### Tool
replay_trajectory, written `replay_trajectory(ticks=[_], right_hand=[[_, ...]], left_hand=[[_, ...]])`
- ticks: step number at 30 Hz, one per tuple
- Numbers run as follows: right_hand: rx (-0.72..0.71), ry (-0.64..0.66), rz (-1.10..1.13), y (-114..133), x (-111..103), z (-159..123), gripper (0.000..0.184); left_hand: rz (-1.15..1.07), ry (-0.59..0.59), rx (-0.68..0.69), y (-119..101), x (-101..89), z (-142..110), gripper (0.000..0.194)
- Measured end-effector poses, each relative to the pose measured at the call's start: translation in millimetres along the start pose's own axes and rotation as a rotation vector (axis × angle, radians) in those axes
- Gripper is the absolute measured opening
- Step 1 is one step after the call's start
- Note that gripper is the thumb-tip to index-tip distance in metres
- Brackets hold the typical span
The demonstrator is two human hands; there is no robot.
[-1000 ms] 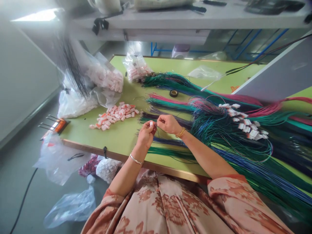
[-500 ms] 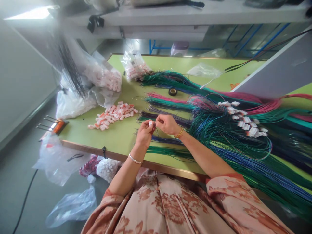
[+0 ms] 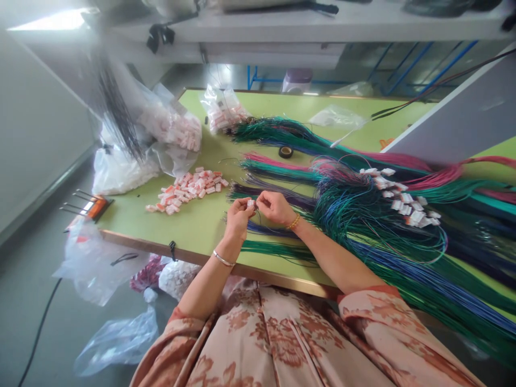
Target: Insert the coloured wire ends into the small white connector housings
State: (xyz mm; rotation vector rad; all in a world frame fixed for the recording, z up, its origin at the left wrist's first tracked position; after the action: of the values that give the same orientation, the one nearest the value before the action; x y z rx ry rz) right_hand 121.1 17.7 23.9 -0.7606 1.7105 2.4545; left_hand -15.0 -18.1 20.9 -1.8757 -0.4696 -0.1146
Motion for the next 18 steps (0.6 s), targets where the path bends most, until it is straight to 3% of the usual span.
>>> replay_trajectory(ticks=[3, 11, 18], right_hand=[[0.062, -0.02, 0.101, -5.3, 3.4, 0.9, 0.021], [0.032, 0.015, 0.075, -5.5, -2.2, 1.2, 0.022], [-0.01, -0.03, -0.168, 1.5, 0.0, 1.8, 0.018]], left_hand=[[0.006, -0.001, 0.037, 1.6, 1.1, 0.8, 0.033], [-0.019, 0.037, 0.021, -3.8, 1.8, 3.3, 0.034], [0.023, -0.027, 0.038, -0.3, 7.1, 4.0, 0.036]])
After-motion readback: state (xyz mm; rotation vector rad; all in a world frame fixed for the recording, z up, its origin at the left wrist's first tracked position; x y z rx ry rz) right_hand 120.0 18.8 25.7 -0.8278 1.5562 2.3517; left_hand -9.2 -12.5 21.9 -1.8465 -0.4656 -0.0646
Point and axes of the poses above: each hand's wrist, its own z-axis towards the middle knuckle, its own x-axis out of the palm, y = z × x, the point moved 1 cm from there along z, towards the middle knuckle, and after that the axes turned 7 degrees about z, right-handed, at the moved point
